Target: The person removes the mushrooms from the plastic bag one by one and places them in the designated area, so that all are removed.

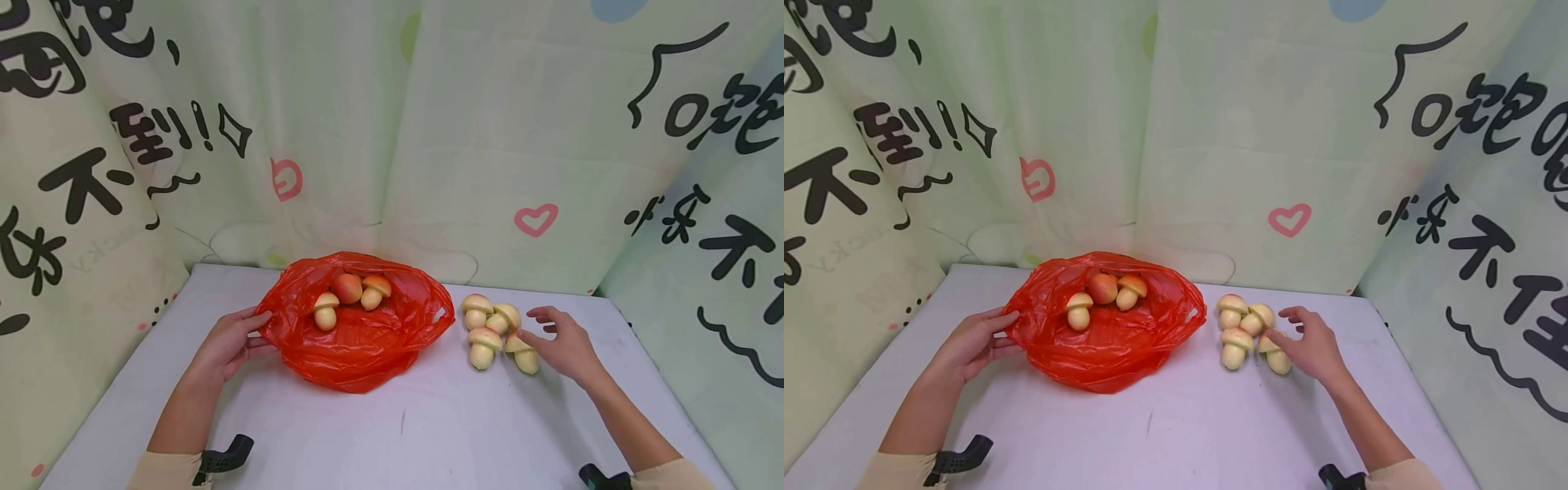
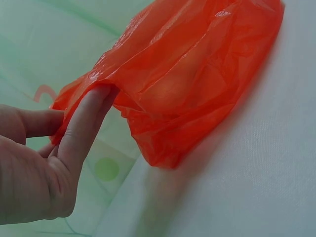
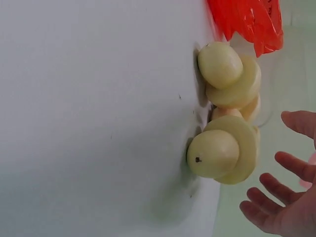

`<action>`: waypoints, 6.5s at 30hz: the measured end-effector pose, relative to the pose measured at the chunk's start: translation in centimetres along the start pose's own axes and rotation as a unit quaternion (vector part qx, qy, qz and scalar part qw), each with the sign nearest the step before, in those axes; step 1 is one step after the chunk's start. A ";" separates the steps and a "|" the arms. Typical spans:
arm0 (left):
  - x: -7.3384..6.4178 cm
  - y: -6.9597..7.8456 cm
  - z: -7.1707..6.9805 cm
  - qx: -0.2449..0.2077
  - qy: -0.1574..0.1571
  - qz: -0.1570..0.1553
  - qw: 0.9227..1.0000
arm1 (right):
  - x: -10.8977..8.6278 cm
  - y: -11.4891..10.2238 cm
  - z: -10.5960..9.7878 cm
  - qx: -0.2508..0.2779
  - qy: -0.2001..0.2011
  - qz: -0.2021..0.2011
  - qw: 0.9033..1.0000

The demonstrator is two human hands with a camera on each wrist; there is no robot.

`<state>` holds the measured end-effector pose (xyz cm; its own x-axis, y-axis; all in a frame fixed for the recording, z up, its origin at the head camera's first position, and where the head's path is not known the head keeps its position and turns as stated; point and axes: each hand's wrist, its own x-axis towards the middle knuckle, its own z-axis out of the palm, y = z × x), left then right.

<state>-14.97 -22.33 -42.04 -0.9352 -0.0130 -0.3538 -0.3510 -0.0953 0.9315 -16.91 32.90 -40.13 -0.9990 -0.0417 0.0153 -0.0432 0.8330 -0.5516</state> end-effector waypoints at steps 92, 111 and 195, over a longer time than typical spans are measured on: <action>0.0 0.0 0.1 0.005 -0.004 0.003 1.000 | 8.1 -19.6 8.4 0.080 -0.169 -0.164 0.969; 0.0 0.1 0.2 0.020 -0.003 0.002 1.000 | 10.3 -22.1 9.9 -0.039 -0.195 -0.172 0.965; 0.0 0.0 0.1 0.020 -0.002 0.003 1.000 | 12.3 -21.9 14.8 -0.140 -0.186 -0.153 0.961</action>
<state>-15.00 -22.23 -42.07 -0.9376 -0.0100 -0.3477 -0.3467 -0.0544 0.9364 -28.11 5.99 -40.16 -0.8691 -0.4581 -0.1864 -0.3867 0.8643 -0.3216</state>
